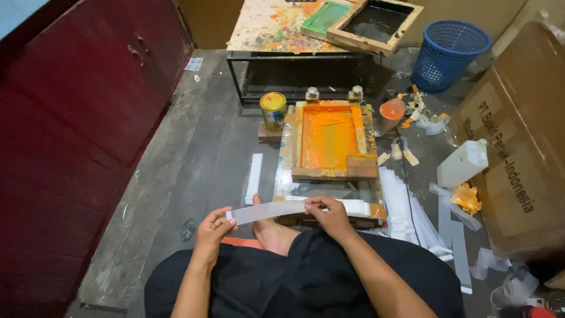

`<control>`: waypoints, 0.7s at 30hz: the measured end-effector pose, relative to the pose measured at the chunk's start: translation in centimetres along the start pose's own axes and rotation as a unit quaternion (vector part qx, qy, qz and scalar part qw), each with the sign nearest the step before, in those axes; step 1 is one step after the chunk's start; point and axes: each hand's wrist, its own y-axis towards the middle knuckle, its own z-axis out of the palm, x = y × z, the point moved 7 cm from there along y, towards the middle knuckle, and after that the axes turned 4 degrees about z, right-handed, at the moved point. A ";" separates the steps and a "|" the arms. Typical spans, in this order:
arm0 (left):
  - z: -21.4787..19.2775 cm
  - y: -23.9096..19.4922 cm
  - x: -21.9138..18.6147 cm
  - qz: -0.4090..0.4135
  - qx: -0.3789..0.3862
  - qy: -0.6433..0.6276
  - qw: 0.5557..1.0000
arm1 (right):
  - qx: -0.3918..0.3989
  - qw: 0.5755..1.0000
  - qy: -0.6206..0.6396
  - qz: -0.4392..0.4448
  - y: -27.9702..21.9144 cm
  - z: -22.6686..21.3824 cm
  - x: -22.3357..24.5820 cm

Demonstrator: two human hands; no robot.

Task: The person screen prints an orange design onto white strips by hand, aligning each strip under the screen and then rubbing the mesh with their fingers to transfer the ink.

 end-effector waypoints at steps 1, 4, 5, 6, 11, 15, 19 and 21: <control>-0.6 0.4 0.2 0.000 0.000 -0.003 1.000 | 0.001 1.000 -0.002 0.000 -0.2 0.5 -0.1; -2.3 2.0 1.3 -0.008 0.016 0.000 1.000 | 0.008 1.000 0.011 -0.006 -0.7 2.3 -0.7; -2.8 2.9 1.9 -0.001 0.028 0.012 1.000 | -0.015 1.000 -0.018 -0.017 -0.8 2.6 -0.9; -3.3 3.8 2.6 0.005 0.040 0.024 0.999 | -0.039 0.998 -0.048 -0.028 -0.9 2.8 -1.1; -4.5 8.4 6.8 -0.030 0.067 0.007 0.997 | -0.068 0.993 -0.070 -0.064 -0.2 4.0 -0.2; -5.1 12.7 9.2 -0.013 0.075 0.025 0.997 | -0.112 0.986 -0.117 -0.040 1.8 5.1 1.4; -5.4 15.6 11.8 -0.025 0.063 0.003 0.998 | -0.132 0.987 -0.084 -0.025 6.2 6.8 0.8; -5.9 17.9 14.4 -0.020 0.058 -0.012 0.998 | -0.147 0.985 -0.085 -0.041 8.8 7.7 0.8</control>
